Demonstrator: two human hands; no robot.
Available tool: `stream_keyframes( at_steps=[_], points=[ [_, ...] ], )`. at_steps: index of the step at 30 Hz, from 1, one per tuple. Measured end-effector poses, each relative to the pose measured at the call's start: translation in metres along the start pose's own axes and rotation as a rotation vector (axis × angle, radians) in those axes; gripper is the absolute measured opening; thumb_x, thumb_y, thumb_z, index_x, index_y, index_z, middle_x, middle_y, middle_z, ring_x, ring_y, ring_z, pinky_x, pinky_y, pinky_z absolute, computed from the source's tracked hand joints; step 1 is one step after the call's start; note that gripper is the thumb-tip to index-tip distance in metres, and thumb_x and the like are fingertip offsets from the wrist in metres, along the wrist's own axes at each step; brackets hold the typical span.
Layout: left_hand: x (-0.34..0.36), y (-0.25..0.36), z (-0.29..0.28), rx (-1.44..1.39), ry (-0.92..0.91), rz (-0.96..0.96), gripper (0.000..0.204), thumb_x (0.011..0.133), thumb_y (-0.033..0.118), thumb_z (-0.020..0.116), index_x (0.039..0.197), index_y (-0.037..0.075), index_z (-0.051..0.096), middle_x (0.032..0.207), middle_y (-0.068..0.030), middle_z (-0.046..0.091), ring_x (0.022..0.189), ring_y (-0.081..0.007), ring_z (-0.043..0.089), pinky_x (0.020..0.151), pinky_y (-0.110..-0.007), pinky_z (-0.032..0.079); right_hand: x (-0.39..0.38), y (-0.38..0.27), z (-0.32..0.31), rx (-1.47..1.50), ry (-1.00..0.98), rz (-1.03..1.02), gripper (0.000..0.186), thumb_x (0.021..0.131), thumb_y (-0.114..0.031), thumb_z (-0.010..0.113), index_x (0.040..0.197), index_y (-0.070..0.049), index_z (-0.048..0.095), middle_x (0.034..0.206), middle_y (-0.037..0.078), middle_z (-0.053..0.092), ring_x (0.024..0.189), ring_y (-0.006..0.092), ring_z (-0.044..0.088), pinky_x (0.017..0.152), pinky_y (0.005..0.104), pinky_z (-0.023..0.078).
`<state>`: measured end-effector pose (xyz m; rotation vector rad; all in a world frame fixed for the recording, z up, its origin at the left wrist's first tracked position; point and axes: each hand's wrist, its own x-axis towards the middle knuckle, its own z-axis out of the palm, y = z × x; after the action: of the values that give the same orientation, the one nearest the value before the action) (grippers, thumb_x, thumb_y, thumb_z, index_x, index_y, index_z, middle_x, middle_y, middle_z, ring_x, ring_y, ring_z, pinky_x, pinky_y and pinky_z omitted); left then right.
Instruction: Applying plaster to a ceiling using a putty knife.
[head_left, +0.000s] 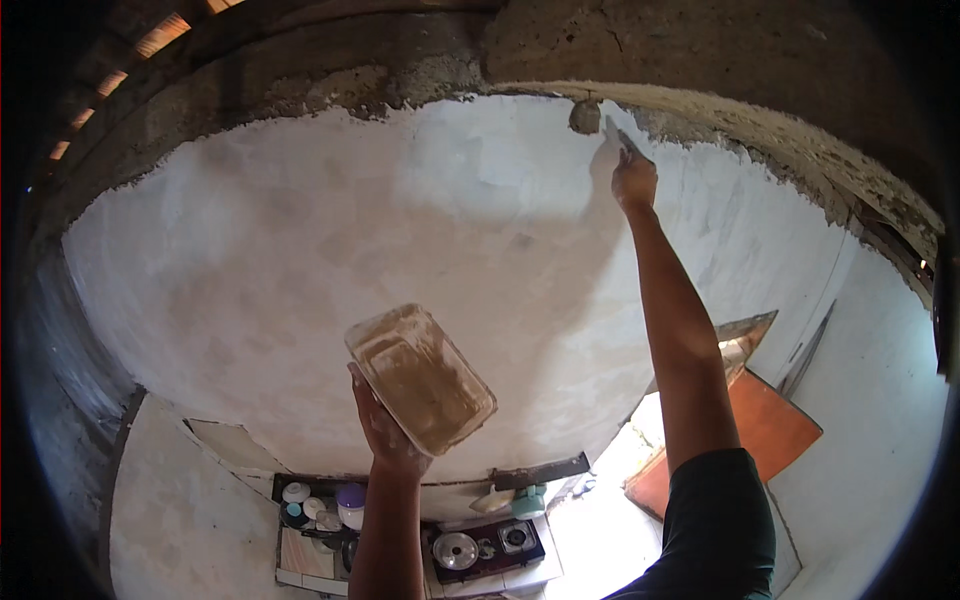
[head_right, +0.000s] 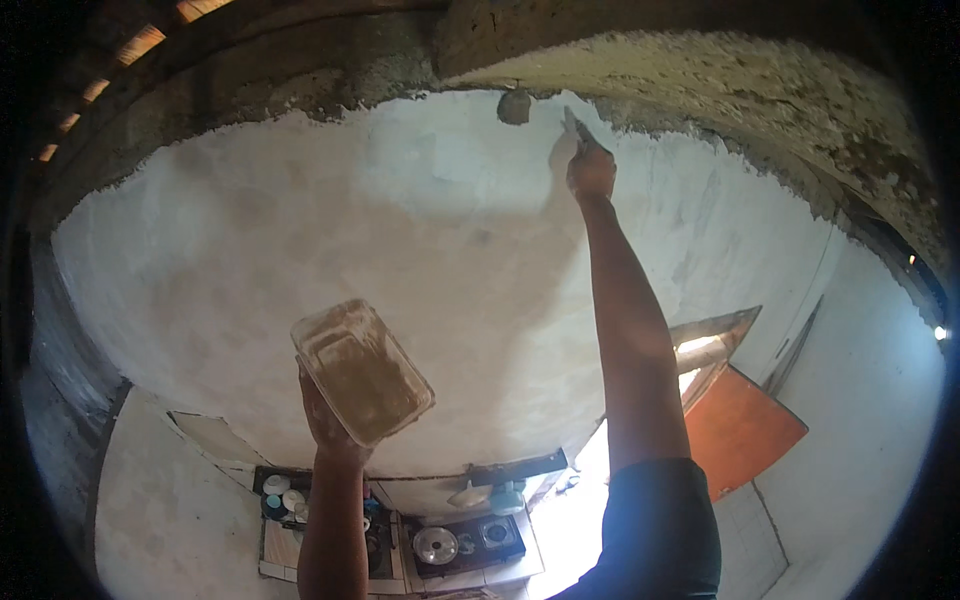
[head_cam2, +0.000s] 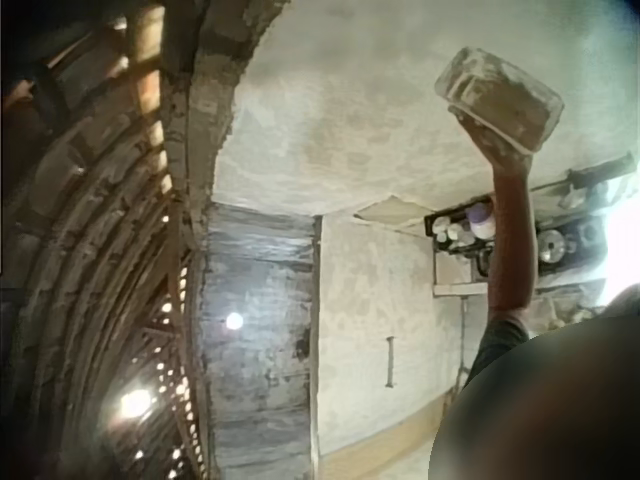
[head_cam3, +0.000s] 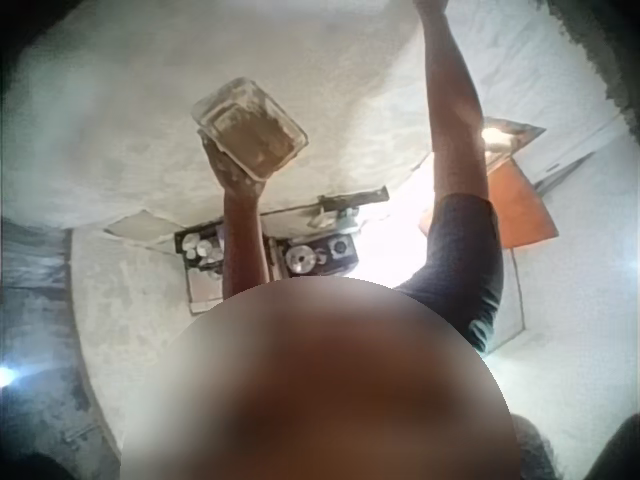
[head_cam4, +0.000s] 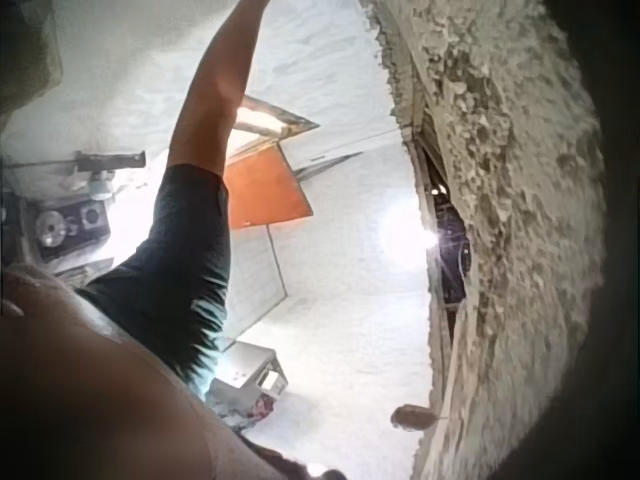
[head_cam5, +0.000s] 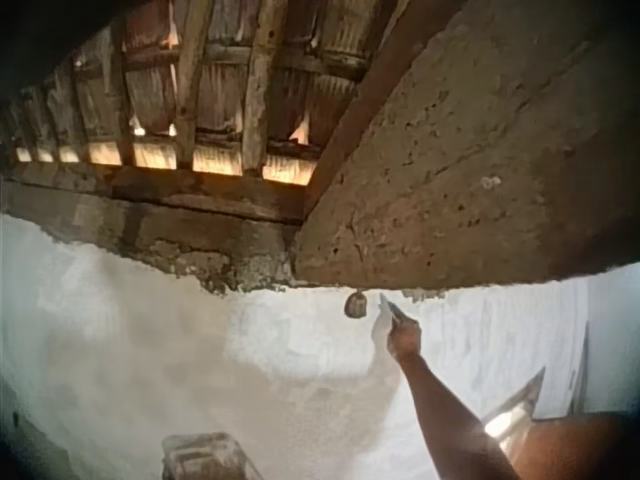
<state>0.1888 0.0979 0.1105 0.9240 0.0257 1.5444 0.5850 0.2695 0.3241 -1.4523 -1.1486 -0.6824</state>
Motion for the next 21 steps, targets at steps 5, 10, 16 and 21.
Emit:
stream_keyframes(
  at_steps=[5, 10, 16, 21],
  points=[
    [0.001, -0.016, -0.024, 0.409, -0.025, 0.287, 0.062, 0.099, 0.056, 0.033, 0.139, 0.009, 0.032, 0.128, -0.0096, 0.049, 0.111, -0.0224, 0.056, 0.090, -0.039, 0.053, -0.071, 0.004, 0.058, -0.054, -0.093, -0.190, 0.035, 0.084, -0.003, 0.051, 0.115, -0.014, 0.064, 0.108, 0.016, 0.066, 0.096, 0.0359, 0.064, 0.082, 0.0462, 0.052],
    [-0.002, -0.019, -0.016, 0.147, 0.033, 0.156, 0.065, 0.099, 0.054, 0.032, 0.142, 0.006, 0.026, 0.131, -0.0120, 0.046, 0.113, -0.0235, 0.054, 0.091, -0.038, 0.052, -0.238, 0.016, 0.074, 0.047, -0.423, -0.524, 0.051, 0.083, 0.005, 0.045, 0.127, -0.017, 0.057, 0.122, 0.009, 0.061, 0.109, 0.0263, 0.060, 0.092, 0.0382, 0.049],
    [-0.001, -0.032, -0.026, 0.481, -0.029, 0.319, 0.073, 0.097, 0.058, 0.035, 0.145, 0.004, 0.020, 0.135, -0.0144, 0.042, 0.116, -0.0255, 0.052, 0.096, -0.041, 0.048, -0.166, 0.053, 0.029, 0.111, -0.461, -0.460, 0.050, 0.077, 0.008, 0.044, 0.123, -0.005, 0.058, 0.121, 0.016, 0.062, 0.103, 0.0310, 0.062, 0.096, 0.0382, 0.048],
    [-0.012, -0.006, -0.030, 0.602, 0.019, 0.320, 0.074, 0.097, 0.055, 0.039, 0.146, 0.005, 0.017, 0.140, -0.0148, 0.038, 0.122, -0.0272, 0.047, 0.101, -0.044, 0.044, -0.099, 0.025, 0.007, 0.120, 0.025, 0.061, 0.036, 0.088, -0.001, 0.047, 0.120, -0.010, 0.062, 0.101, 0.022, 0.065, 0.089, 0.0408, 0.062, 0.078, 0.0453, 0.051]
  ],
)
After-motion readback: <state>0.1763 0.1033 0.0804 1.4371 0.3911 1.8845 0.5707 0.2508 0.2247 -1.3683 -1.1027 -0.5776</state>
